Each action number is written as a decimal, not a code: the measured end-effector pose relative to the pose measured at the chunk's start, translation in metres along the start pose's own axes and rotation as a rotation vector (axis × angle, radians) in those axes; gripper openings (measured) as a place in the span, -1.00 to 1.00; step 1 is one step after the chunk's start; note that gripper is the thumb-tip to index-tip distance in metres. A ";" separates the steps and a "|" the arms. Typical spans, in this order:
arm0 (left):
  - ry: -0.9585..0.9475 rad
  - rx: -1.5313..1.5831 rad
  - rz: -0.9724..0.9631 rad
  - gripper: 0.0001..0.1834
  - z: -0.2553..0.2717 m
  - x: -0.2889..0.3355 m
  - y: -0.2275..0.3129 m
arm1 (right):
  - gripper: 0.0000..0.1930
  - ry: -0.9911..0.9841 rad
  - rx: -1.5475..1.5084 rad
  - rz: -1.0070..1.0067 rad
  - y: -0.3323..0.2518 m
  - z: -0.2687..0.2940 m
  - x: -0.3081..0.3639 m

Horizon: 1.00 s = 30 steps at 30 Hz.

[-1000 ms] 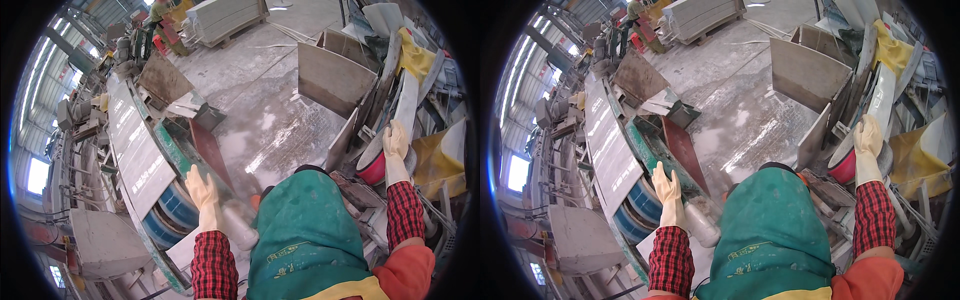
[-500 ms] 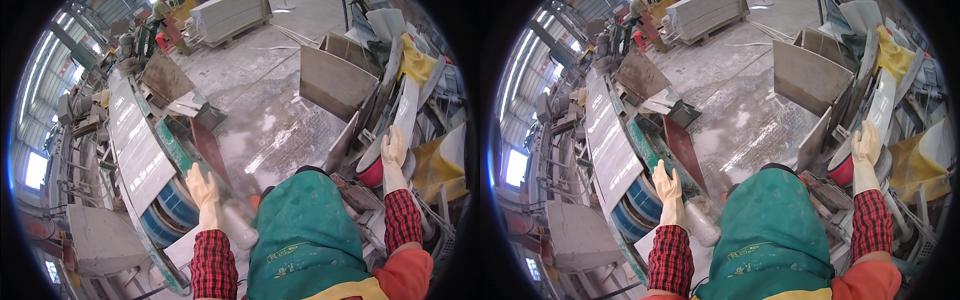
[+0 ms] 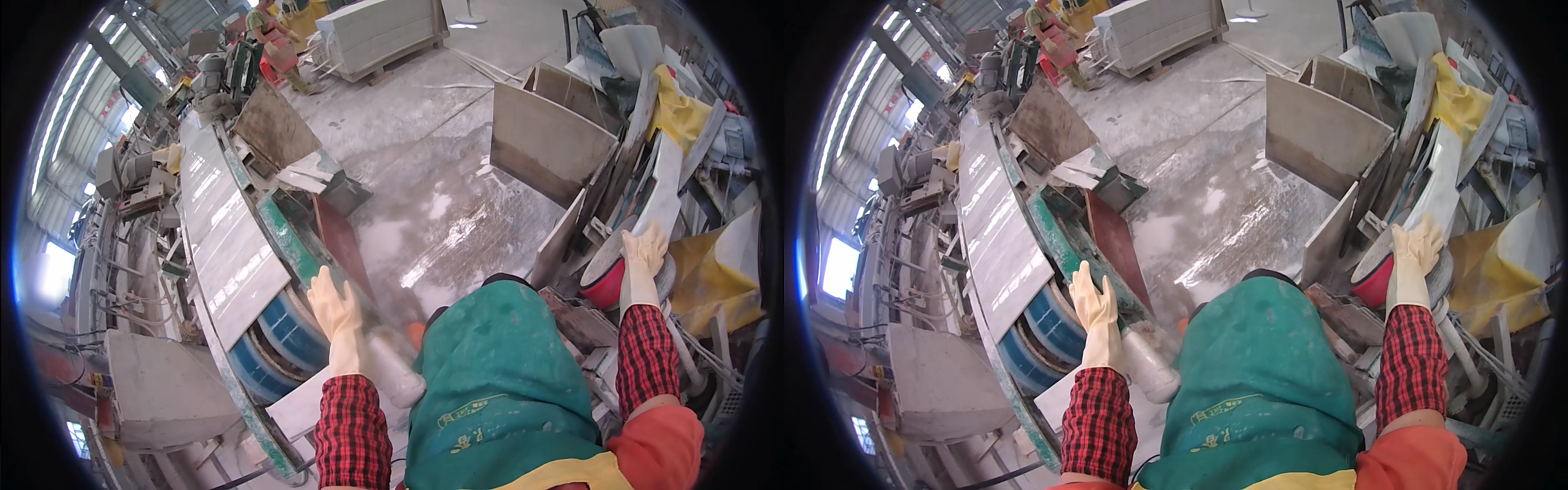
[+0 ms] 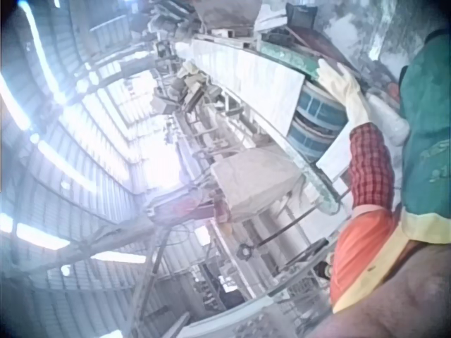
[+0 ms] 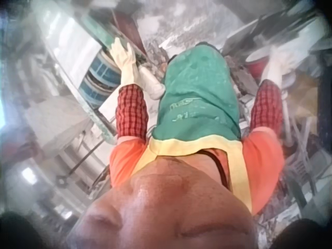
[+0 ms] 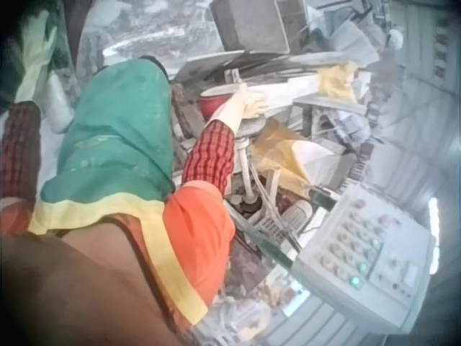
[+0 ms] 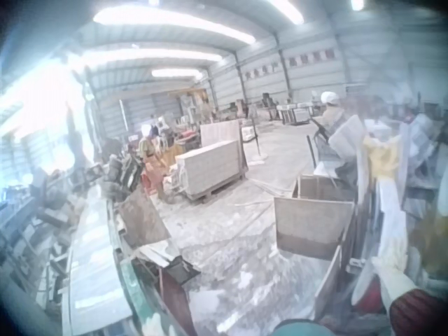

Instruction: The person repeatedly picks up rectangular panels from a conveyor belt and places them into a nearby bin. The person handles the panels one at a time, moving them from the moving belt to a collection area.

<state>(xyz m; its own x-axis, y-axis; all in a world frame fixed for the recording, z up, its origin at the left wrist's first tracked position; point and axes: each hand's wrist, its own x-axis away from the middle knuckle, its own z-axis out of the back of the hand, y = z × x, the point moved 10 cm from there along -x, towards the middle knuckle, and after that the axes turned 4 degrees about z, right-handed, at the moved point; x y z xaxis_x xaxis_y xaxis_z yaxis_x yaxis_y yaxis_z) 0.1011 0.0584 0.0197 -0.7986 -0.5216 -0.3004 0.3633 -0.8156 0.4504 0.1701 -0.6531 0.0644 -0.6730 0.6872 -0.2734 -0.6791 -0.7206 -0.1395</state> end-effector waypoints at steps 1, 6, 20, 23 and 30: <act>0.010 0.010 -0.016 -0.40 0.000 -0.001 0.002 | -0.13 -0.029 -0.004 -0.008 0.008 -0.010 -0.004; 0.068 0.052 -0.039 -0.43 0.005 0.000 -0.001 | -0.11 -0.159 -0.013 -0.184 0.007 0.010 0.015; -0.045 0.848 -0.001 -0.52 -0.013 0.012 0.053 | -0.11 -0.186 -0.981 0.621 -0.086 0.007 0.057; -0.460 1.261 0.389 -0.39 -0.018 0.036 0.127 | -0.17 -0.457 -1.135 0.948 -0.200 0.050 0.123; -0.328 1.929 0.630 -0.55 -0.011 0.045 0.092 | -0.30 -0.475 -0.811 1.993 -0.365 0.155 0.341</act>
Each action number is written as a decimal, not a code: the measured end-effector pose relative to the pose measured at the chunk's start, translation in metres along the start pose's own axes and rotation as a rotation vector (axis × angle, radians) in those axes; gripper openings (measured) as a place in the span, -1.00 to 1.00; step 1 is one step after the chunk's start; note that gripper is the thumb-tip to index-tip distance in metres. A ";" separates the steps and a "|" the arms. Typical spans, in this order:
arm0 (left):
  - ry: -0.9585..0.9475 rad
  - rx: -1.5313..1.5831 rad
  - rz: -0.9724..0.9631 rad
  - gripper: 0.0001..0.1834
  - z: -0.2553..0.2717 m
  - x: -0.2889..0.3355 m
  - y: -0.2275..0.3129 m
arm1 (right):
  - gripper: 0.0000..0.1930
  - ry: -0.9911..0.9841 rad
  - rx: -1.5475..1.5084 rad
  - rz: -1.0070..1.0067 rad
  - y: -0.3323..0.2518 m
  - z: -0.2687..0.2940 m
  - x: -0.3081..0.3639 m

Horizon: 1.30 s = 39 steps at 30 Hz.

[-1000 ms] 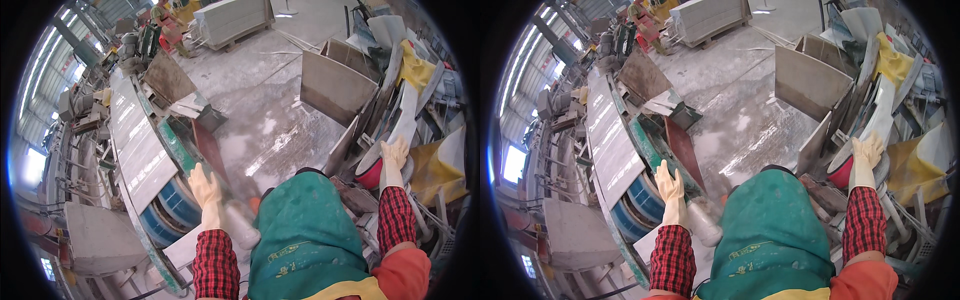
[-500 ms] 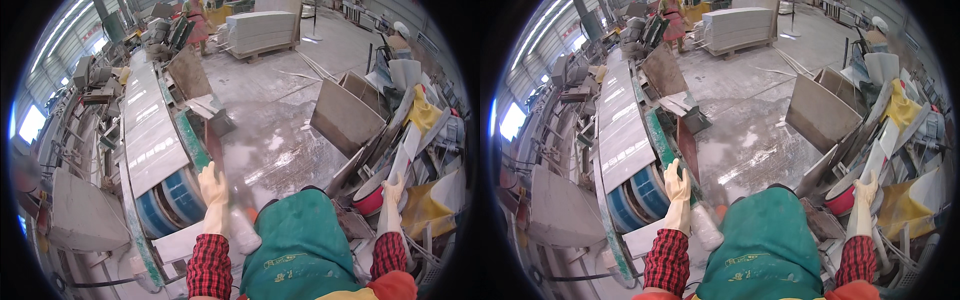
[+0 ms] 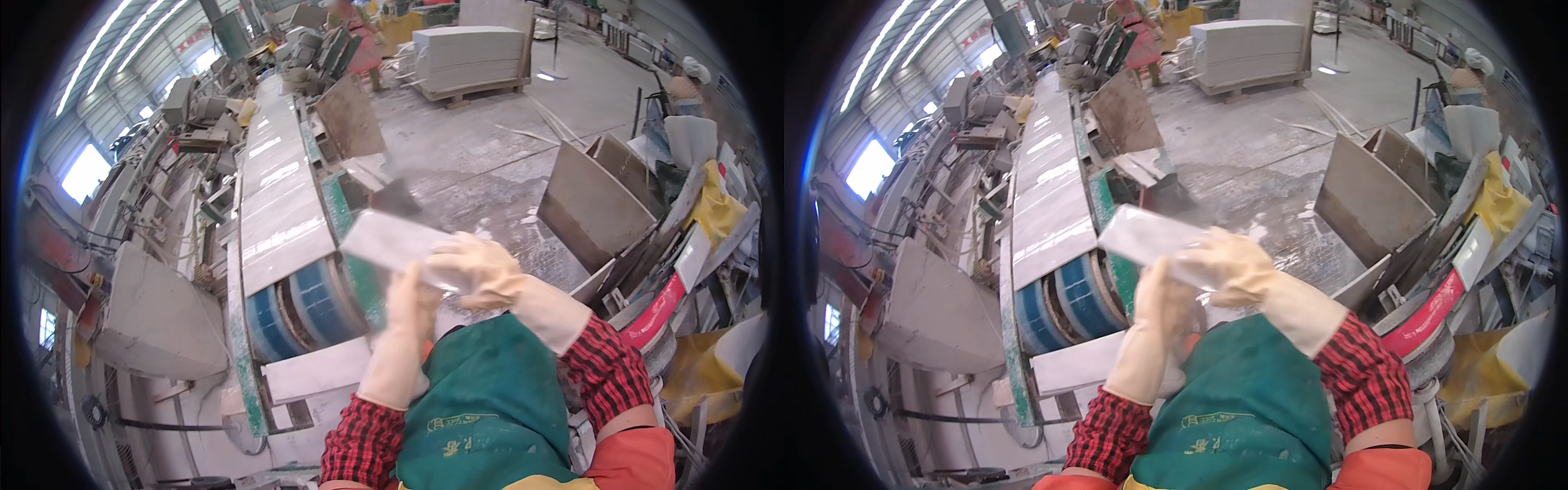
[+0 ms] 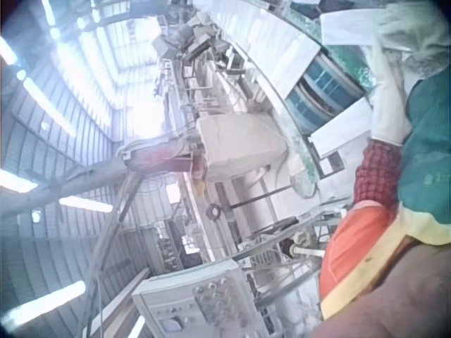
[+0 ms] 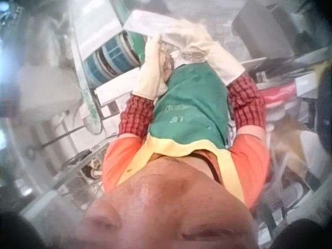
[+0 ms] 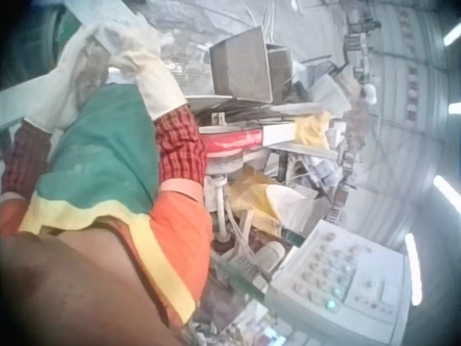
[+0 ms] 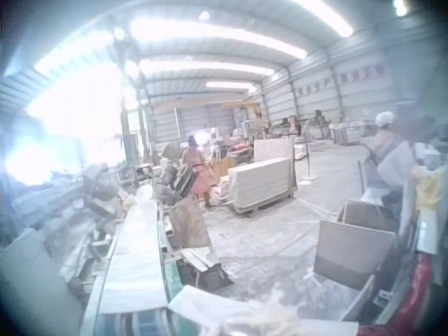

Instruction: The person repeatedly picks up rectangular panels from a conveyor belt and places them into a nearby bin. The person handles the panels one at a time, moving them from the moving belt to a collection area.

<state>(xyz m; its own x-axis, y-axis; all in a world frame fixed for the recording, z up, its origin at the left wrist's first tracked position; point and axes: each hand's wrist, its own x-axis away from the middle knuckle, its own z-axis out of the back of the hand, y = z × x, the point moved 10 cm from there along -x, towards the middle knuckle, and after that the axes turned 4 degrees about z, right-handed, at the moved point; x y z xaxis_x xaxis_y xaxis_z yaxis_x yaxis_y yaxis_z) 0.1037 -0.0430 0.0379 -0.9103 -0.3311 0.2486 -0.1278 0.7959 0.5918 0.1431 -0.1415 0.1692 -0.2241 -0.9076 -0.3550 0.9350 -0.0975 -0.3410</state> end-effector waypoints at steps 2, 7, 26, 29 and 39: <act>0.119 0.047 -0.156 -0.63 0.034 0.022 0.038 | -0.35 -0.048 0.062 0.186 -0.034 -0.026 -0.036; 0.330 0.157 -0.385 -0.62 0.137 0.056 0.129 | -0.38 -0.008 -0.011 0.451 -0.069 -0.052 -0.085; 0.883 0.216 -0.333 -0.65 0.278 0.001 0.168 | -0.48 0.379 0.003 -1.073 0.211 0.084 0.442; 0.948 0.169 -0.274 -0.66 0.276 0.000 0.169 | -0.47 0.452 -0.072 -1.163 0.213 0.074 0.484; 0.888 -0.360 -0.186 -0.63 0.245 0.017 0.193 | -0.48 0.553 -0.296 -1.092 0.202 0.039 0.427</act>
<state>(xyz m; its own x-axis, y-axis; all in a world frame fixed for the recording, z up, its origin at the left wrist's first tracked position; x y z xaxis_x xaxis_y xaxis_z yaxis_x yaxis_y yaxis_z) -0.0326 0.2294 -0.0317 -0.2407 -0.8146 0.5278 0.0228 0.5389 0.8421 0.2469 -0.5644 -0.0177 -0.9920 -0.1129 -0.0572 0.1086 -0.5278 -0.8424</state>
